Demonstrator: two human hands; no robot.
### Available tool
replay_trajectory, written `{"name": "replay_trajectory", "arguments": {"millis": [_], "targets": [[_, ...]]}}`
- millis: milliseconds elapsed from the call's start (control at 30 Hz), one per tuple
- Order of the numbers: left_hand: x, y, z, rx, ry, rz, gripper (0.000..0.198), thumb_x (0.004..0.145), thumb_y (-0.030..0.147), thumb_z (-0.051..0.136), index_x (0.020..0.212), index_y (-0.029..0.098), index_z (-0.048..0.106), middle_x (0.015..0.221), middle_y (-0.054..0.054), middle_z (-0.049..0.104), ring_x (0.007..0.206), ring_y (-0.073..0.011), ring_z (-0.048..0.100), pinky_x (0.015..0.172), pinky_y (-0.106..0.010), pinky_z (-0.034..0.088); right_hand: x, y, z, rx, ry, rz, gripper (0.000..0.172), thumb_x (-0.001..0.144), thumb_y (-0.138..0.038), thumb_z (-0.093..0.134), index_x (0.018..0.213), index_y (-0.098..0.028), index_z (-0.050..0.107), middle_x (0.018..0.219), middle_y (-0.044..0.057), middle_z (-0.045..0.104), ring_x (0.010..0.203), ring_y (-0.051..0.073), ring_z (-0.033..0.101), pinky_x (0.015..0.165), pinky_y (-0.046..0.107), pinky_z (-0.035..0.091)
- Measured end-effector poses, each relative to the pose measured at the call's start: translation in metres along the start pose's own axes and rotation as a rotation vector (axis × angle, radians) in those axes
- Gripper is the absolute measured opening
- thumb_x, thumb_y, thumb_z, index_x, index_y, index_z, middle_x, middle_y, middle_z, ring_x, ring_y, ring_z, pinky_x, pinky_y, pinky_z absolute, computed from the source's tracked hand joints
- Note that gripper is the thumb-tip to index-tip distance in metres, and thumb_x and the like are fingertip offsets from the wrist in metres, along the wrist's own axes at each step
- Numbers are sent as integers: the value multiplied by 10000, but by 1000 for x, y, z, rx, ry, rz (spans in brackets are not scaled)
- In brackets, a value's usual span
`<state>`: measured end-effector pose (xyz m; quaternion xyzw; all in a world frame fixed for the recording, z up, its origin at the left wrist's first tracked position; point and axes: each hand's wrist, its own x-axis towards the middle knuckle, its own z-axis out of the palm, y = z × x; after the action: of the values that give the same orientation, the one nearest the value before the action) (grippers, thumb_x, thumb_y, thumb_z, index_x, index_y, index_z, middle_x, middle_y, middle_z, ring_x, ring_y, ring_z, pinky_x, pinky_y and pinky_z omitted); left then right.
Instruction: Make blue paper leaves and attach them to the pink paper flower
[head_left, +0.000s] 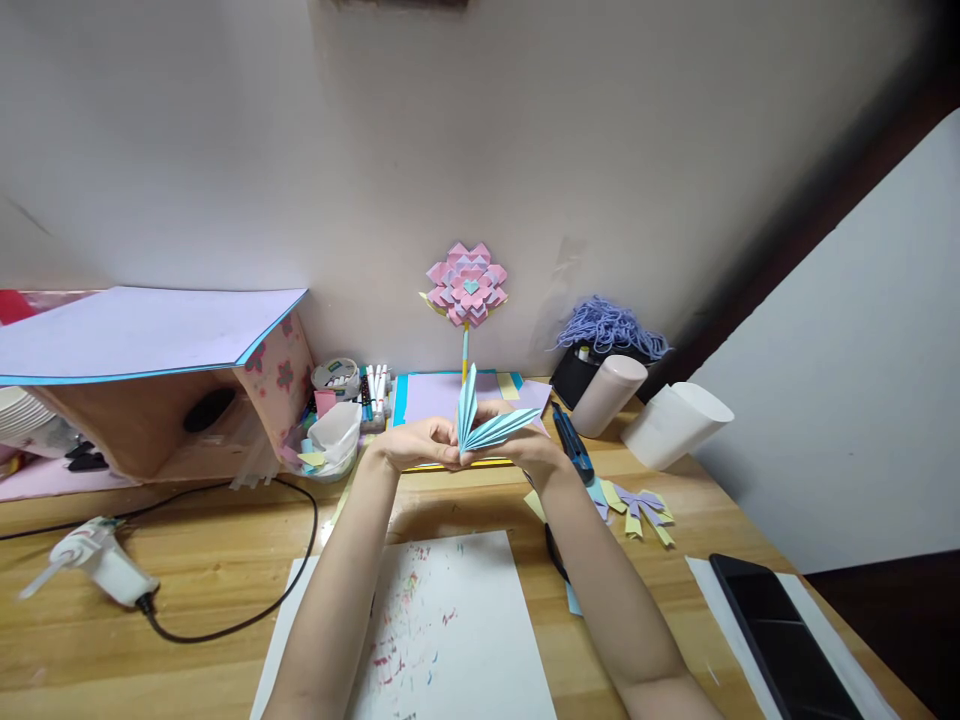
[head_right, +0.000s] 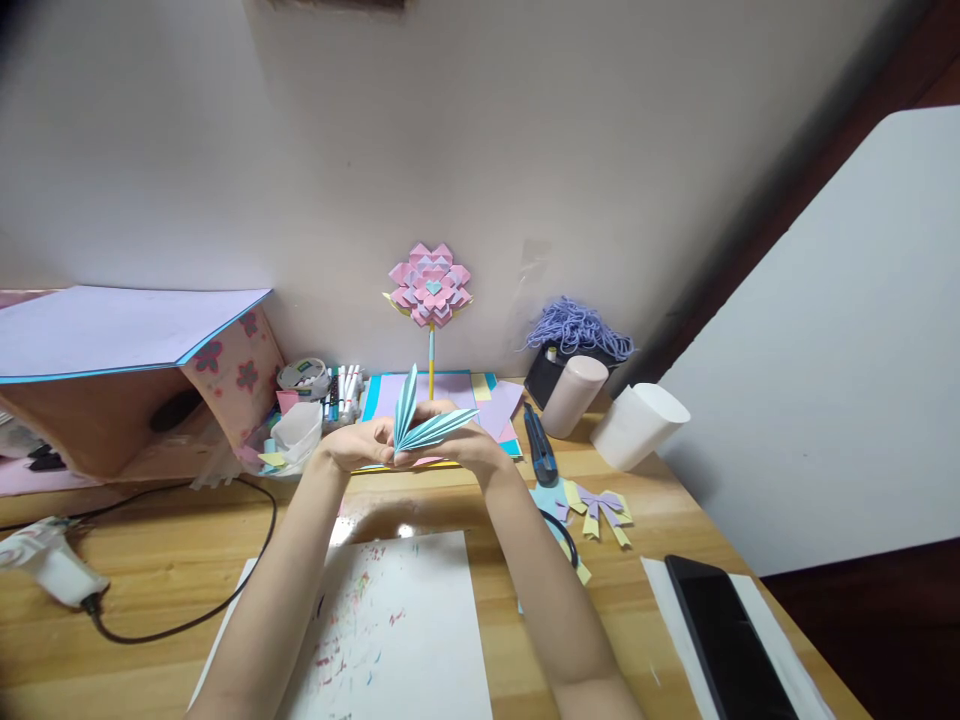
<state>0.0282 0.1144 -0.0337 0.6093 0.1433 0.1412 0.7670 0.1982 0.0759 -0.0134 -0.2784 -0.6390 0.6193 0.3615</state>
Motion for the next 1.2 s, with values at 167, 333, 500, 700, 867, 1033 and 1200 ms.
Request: {"name": "replay_trajectory", "arguments": {"millis": [167, 333, 500, 700, 867, 1033, 1200], "targets": [[-7, 22, 11, 99, 311, 66, 331, 578, 415, 733, 581, 111, 600, 529, 23, 483, 531, -65, 414, 524, -201, 334, 0, -1, -3, -33, 208, -158, 182, 629, -303, 707, 695, -162, 614, 691, 12, 594, 700, 171, 561, 656, 331, 477], [-9, 41, 37, 280, 762, 304, 229, 623, 336, 715, 739, 141, 686, 663, -43, 658, 639, -135, 585, 617, -256, 466, 0, -3, -8, -56, 432, -314, 181, 642, -325, 708, 651, -189, 589, 689, -9, 554, 676, 138, 511, 678, 301, 445], [-6, 44, 60, 509, 907, 541, 172, 685, 301, 673, 764, 151, 700, 731, -69, 689, 658, -158, 628, 610, -267, 517, 2, -6, -6, -94, 494, -377, 242, 634, -397, 702, 591, -211, 552, 641, -6, 519, 659, 145, 491, 626, 283, 421], [0, 44, 71, 777, 958, 747, 104, 747, 199, 615, 810, 171, 693, 746, -48, 679, 648, -118, 600, 607, -240, 505, 6, -6, -2, -23, 500, -409, 308, 617, -441, 700, 592, -220, 487, 625, -20, 470, 607, 130, 456, 601, 276, 419], [4, 42, 75, 925, 994, 857, 115, 757, 153, 592, 836, 168, 675, 774, -49, 675, 664, -113, 592, 598, -235, 497, 6, -8, 0, 33, 508, -428, 323, 600, -449, 712, 621, -229, 475, 659, -21, 458, 569, 119, 436, 561, 273, 414], [6, 40, 76, 1020, 1011, 912, 131, 746, 112, 584, 847, 158, 651, 777, -47, 661, 661, -104, 575, 604, -229, 496, 4, -10, 0, 8, 529, -405, 313, 596, -436, 716, 621, -227, 484, 666, -11, 462, 596, 130, 440, 529, 268, 405], [3, 40, 75, 1081, 977, 945, 136, 733, 85, 581, 835, 162, 628, 752, -32, 641, 665, -98, 570, 607, -219, 490, -2, -18, 5, -10, 517, -431, 264, 604, -401, 716, 608, -228, 516, 685, 4, 499, 644, 149, 474, 551, 287, 428]]}}
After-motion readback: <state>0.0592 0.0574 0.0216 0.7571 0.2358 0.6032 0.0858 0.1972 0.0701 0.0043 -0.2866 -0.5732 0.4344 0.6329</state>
